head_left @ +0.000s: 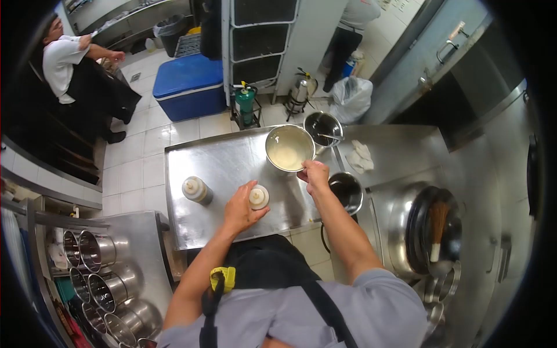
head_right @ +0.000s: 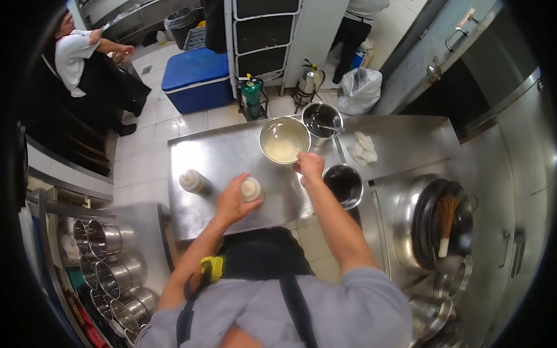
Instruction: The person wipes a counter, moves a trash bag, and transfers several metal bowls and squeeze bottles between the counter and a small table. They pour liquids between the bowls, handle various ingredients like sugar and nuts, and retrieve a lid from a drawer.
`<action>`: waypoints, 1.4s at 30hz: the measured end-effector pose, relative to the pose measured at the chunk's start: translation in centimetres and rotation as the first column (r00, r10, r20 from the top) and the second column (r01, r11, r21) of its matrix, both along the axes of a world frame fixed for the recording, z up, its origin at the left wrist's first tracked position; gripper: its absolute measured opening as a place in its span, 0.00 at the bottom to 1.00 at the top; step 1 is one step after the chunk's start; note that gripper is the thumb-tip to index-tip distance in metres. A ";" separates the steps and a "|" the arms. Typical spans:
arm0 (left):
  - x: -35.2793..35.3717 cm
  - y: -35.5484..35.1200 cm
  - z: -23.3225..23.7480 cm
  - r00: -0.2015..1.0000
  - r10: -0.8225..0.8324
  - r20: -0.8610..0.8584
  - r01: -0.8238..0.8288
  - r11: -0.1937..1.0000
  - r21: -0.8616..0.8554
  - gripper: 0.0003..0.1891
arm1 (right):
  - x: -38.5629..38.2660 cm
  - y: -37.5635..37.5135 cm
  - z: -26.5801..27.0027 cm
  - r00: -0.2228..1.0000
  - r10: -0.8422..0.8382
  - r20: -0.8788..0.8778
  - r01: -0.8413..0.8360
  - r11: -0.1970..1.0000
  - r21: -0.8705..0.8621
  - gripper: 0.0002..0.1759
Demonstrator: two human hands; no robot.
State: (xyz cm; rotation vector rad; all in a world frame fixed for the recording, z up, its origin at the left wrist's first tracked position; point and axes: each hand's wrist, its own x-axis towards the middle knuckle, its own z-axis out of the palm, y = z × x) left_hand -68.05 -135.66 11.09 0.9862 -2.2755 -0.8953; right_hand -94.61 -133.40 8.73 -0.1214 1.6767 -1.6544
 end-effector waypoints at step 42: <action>19.2 6.3 0.3 0.601 0.731 -0.322 -0.573 0.676 0.463 0.12 | 6.7 3.3 3.0 0.319 0.276 -0.907 -0.377 0.915 0.146 0.28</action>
